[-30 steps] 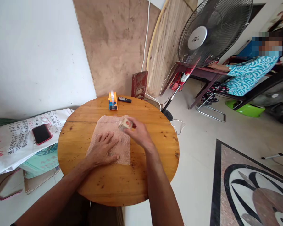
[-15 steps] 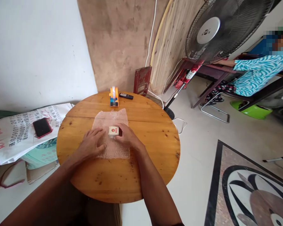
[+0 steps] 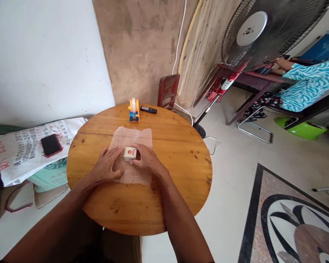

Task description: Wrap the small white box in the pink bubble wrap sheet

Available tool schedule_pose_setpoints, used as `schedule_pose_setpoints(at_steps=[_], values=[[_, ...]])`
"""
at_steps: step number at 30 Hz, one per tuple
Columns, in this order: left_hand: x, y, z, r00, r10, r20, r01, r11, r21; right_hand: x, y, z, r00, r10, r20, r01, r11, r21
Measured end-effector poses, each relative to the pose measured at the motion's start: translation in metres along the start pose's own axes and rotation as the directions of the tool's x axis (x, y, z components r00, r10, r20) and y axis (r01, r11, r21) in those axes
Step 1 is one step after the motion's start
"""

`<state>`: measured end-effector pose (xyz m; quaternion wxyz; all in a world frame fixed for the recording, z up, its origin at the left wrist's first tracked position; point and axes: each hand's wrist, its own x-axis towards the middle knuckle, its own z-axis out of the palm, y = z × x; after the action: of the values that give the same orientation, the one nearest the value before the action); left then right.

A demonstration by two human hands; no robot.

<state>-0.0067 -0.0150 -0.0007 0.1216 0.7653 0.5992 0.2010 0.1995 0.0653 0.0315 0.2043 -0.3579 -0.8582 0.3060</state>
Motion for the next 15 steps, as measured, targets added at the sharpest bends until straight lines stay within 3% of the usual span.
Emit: schedule_pose_setpoints(at_steps=[9, 15], values=[[0.000, -0.003, 0.003, 0.999, 0.020, -0.045, -0.020, 1.000, -0.003, 0.001, 0.014, -0.001, 0.999, 0.006, 0.040, -0.014, 0.979, 0.204], [-0.009, -0.002, -0.005, 0.960, 0.004, -0.279, -0.016, 0.999, -0.039, 0.002, 0.015, -0.001, 0.997, -0.019, 0.078, -0.015, 0.912, 0.411]])
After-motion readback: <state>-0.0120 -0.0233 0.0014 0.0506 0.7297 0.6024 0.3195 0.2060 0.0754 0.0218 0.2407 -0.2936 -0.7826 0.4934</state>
